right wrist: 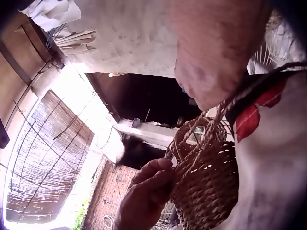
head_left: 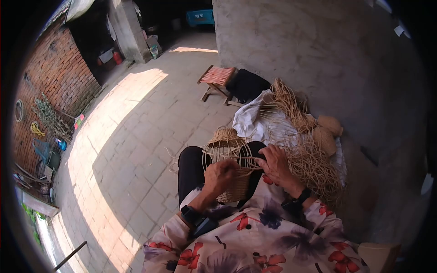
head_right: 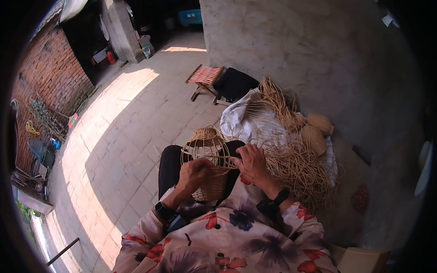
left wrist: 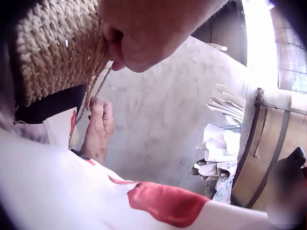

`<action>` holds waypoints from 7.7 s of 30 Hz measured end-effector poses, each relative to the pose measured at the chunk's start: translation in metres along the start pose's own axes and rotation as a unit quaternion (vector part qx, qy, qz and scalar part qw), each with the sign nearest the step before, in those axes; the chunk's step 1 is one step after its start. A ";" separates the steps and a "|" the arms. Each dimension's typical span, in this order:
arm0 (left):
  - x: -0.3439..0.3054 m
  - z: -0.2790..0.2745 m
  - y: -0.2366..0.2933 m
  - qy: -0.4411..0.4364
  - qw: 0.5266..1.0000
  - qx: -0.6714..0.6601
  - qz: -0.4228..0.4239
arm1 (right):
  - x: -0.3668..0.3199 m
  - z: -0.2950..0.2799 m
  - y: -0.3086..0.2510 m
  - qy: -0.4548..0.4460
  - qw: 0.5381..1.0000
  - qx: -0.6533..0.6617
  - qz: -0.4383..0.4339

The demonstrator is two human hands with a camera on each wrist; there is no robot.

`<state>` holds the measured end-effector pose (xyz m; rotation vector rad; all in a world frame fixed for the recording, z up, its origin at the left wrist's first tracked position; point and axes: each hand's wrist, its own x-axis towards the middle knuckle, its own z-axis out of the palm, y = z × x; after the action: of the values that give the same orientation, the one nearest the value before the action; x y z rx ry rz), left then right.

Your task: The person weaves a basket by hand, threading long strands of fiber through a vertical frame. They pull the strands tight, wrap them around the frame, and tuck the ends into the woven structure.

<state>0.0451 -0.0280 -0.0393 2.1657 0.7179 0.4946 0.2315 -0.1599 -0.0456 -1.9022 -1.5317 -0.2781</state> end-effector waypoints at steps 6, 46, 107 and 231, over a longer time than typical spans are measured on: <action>-0.001 -0.002 0.002 0.010 0.999 -0.005 0.033 | -0.002 0.013 -0.003 -0.049 0.995 0.038 -0.078; -0.002 0.001 0.013 0.006 0.999 -0.030 -0.017 | -0.023 0.012 0.021 -0.049 0.995 0.071 -0.052; -0.007 0.008 0.007 0.003 0.999 0.010 0.045 | -0.112 -0.056 0.136 -0.238 0.944 0.117 0.194; 0.005 -0.003 -0.040 0.050 0.948 -0.311 -0.040 | 0.050 0.051 -0.034 -0.042 0.986 0.157 0.045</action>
<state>0.0341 -0.0019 -0.0679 1.5241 0.5968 0.6857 0.2025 -0.0867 -0.0442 -1.7420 -1.4435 0.0830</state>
